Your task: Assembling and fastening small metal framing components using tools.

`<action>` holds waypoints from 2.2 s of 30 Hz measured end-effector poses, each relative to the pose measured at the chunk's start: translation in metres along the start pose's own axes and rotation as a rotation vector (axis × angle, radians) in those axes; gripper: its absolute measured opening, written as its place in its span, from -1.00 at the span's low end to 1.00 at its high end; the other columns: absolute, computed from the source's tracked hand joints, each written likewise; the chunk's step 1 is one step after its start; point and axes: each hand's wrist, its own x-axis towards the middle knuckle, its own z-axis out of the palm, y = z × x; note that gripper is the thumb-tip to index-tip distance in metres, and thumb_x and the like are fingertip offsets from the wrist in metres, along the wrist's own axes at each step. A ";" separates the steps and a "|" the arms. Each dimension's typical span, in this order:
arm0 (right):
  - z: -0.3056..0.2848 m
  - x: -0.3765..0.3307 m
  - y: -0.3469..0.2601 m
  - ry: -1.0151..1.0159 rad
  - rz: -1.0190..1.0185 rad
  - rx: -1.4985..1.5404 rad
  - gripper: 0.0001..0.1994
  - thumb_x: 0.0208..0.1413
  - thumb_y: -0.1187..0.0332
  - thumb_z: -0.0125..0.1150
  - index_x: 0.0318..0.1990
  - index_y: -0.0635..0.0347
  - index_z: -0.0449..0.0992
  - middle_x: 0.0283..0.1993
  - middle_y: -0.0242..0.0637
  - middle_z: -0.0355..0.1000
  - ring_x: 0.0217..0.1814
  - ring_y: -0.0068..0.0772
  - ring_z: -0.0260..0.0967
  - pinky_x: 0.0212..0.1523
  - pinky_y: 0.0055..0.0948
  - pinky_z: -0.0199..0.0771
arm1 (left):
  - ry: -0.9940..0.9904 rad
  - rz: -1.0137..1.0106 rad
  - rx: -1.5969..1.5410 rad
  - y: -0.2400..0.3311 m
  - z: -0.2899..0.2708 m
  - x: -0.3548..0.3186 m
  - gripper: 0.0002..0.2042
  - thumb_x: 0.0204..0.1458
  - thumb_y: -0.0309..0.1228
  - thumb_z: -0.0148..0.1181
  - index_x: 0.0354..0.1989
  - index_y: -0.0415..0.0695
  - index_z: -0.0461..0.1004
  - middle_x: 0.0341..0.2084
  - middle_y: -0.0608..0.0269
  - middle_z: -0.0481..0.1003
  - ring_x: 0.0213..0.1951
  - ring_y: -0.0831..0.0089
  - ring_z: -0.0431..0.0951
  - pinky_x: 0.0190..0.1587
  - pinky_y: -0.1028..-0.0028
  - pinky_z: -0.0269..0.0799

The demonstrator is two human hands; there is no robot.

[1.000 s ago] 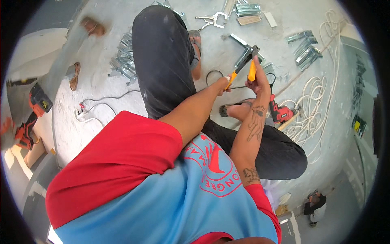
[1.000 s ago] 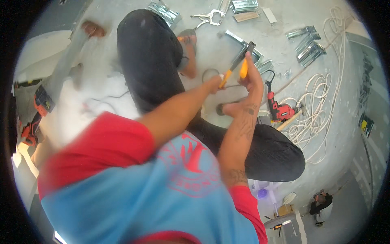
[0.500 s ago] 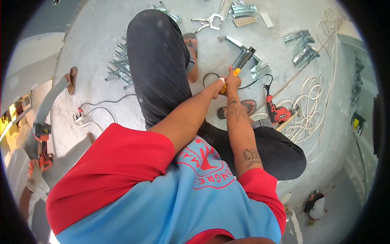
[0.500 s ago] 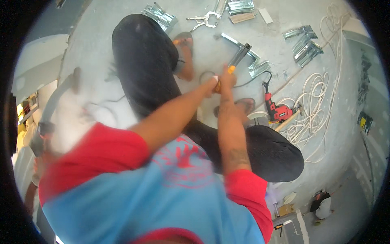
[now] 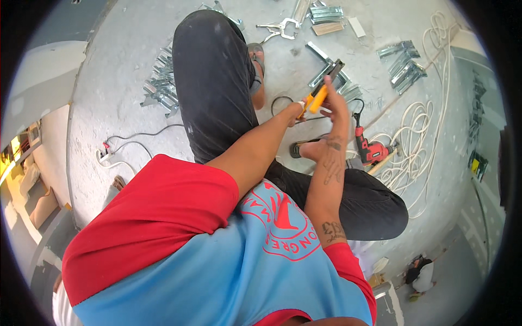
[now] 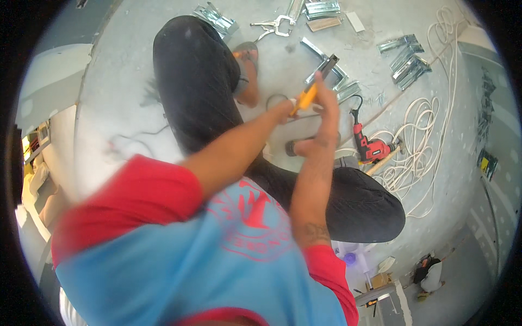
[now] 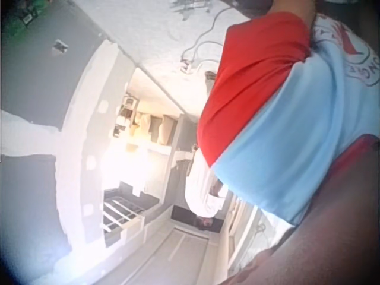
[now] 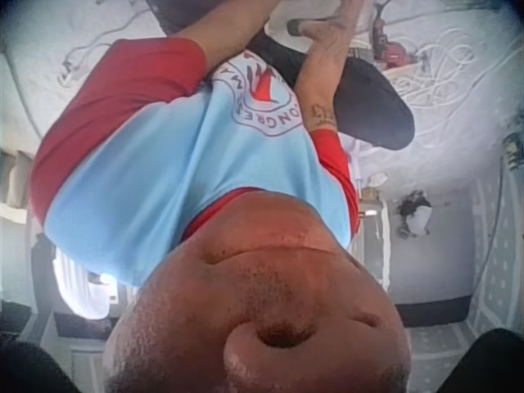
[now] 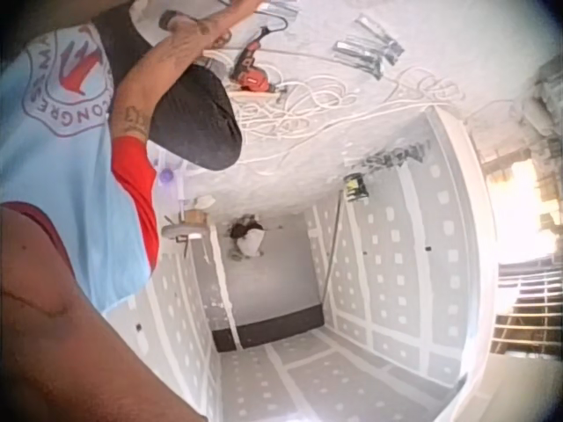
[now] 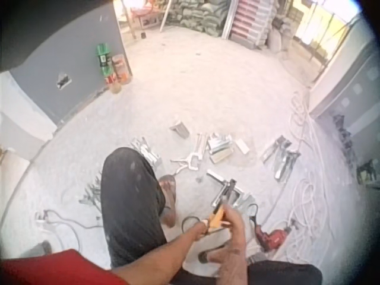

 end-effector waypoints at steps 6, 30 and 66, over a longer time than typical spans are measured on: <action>0.066 0.038 0.034 0.431 -0.079 -0.196 -0.26 -0.09 -0.33 0.11 -0.30 0.38 0.56 -0.25 0.04 0.52 -0.14 -0.02 0.48 -0.08 -0.21 0.40 | -0.086 0.015 -0.028 0.000 -0.003 0.003 -0.52 0.20 0.11 -0.22 -0.38 -0.06 0.41 -0.56 0.38 0.29 -0.55 0.51 0.30 -0.47 0.45 0.47; -0.029 -0.030 0.023 0.926 -0.189 -0.442 -0.33 0.00 -0.26 0.05 -0.45 0.34 0.61 -0.46 -0.02 0.52 -0.40 -0.07 0.50 -0.32 -0.22 0.44 | -0.291 0.424 0.265 0.043 0.093 -0.065 -0.30 0.13 0.27 -0.24 -0.16 -0.22 0.51 -0.38 0.17 0.53 -0.36 0.42 0.49 -0.31 0.38 0.36; 0.065 0.014 0.149 0.464 0.078 0.452 -0.42 0.09 -0.13 0.09 -0.30 0.40 0.49 -0.32 0.00 0.47 -0.34 -0.10 0.42 -0.30 -0.21 0.39 | 0.261 0.535 1.346 0.124 0.072 0.084 -0.73 -0.17 -0.43 0.17 -0.27 -0.27 0.53 -0.24 -0.12 0.54 -0.14 0.03 0.56 -0.11 0.20 0.49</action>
